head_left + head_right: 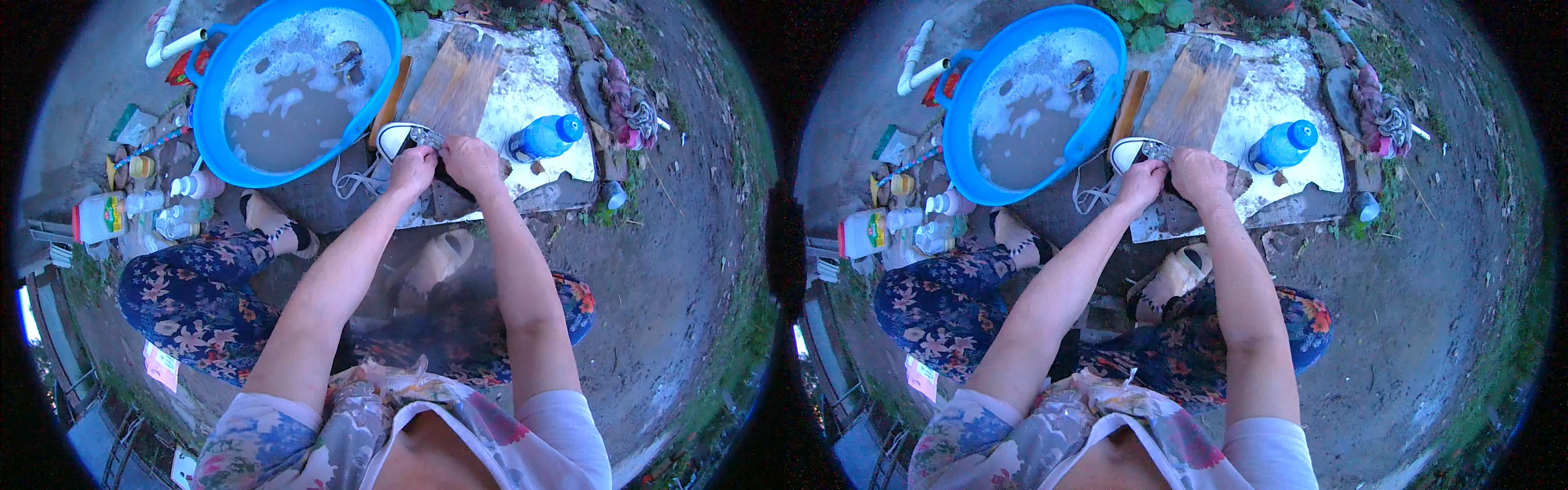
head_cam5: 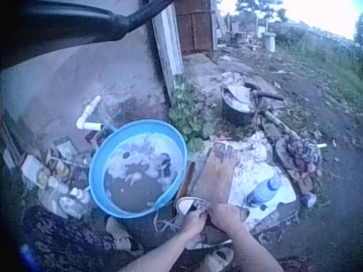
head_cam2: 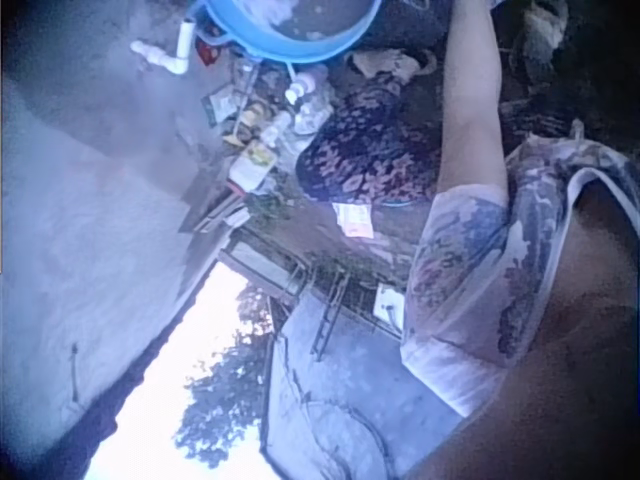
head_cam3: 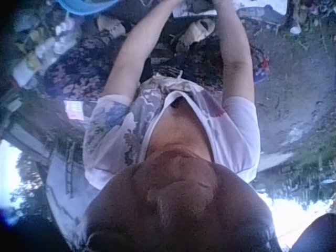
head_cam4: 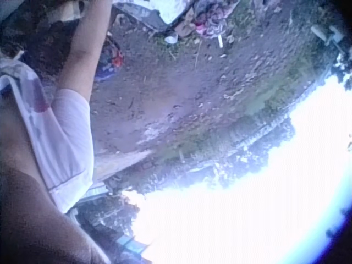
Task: The person scrubs a shoe with a brush and rinses it in a blue basin of soapy water. They repeatedly scrub the shoe's surface and dip it into the basin to rinse off suds.
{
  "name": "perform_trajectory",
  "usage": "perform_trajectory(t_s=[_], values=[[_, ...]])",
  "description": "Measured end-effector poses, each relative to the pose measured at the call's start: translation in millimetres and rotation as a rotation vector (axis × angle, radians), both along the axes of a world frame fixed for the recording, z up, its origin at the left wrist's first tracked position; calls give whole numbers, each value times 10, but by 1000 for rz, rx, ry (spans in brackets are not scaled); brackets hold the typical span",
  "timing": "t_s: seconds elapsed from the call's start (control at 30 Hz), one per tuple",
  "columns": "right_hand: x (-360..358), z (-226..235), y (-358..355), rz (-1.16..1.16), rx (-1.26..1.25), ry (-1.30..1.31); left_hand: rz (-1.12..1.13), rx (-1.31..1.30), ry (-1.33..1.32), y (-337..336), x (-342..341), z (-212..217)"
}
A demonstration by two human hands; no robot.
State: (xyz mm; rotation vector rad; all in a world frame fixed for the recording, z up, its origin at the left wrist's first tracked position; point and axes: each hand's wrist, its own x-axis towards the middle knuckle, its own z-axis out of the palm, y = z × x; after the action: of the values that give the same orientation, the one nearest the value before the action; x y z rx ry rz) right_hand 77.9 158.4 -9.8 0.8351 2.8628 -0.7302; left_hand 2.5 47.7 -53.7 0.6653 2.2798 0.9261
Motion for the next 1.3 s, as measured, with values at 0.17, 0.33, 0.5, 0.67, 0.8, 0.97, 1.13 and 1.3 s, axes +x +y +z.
perform_trajectory(t_s=[0.17,0.33,0.5,0.67,0.8,0.97,1.13,1.3], values=[[0,-249,-68,-116,12,57,-76,4,-17,24,-133,-41],[73,-392,-104,-172,15,193,10,83,-377,31,-133,69],[45,-370,-133,-230,-26,231,-17,197,-445,-56,-157,-46],[113,-420,-104,-193,-60,251,-35,178,-319,-70,-90,15],[137,-317,-120,-8,24,235,-28,65,-568,-22,-312,21],[38,-430,-194,7,154,45,-221,-151,-236,12,-290,117],[-156,-410,-95,-103,33,-145,-349,-126,64,-19,-44,156],[-197,-377,140,-221,-119,-169,-83,1,2,-347,402,193]])
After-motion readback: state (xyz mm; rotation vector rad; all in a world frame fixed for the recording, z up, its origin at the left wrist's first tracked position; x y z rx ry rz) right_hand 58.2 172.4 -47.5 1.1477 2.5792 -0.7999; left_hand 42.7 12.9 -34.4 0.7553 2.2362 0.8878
